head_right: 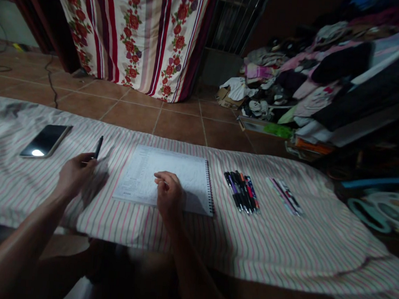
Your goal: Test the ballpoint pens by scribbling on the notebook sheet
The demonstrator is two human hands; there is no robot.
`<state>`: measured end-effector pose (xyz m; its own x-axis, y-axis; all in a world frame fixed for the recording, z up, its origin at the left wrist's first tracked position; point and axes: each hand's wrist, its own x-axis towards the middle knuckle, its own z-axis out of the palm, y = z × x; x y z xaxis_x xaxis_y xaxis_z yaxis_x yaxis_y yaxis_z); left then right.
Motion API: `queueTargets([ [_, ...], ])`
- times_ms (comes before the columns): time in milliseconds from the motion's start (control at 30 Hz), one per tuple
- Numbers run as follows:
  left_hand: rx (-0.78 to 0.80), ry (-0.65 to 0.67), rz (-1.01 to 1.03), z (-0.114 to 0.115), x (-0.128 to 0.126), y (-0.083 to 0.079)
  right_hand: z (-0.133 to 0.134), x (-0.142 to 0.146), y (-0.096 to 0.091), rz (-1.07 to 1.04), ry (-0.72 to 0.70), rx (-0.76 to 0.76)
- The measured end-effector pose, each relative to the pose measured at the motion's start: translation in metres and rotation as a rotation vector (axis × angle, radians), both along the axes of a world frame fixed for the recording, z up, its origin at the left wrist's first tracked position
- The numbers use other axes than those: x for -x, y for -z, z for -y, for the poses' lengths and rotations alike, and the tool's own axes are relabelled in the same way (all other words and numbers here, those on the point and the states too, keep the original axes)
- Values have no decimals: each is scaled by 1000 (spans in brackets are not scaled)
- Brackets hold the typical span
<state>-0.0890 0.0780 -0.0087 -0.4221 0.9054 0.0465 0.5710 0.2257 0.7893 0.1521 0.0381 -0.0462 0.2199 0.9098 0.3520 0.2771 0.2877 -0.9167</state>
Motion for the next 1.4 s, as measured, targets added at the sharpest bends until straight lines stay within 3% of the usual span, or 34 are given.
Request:
queueTargets([
  [100,-95,32,709,9,-25,-9,1,2,-4,-6,14,20],
  [167,-62,78,1001,16,-45,-15,1,3,-7,-32,13,60],
  [400,35,97,1399,29,-89,-18,2,11,-15,-241,-78,196],
  [567,74,23,1499,29,-103,-16,4,12,-17,-388,-150,294],
  [933,119,-17,1586,32,-124,-17,-1,9,-27,-673,-40,342],
  [1200,110,4,1595,32,-133,-17,-1,6,-30,-794,-57,337],
  [1400,124,71,1562,35,-138,-16,-2,-1,-30,-806,12,353],
])
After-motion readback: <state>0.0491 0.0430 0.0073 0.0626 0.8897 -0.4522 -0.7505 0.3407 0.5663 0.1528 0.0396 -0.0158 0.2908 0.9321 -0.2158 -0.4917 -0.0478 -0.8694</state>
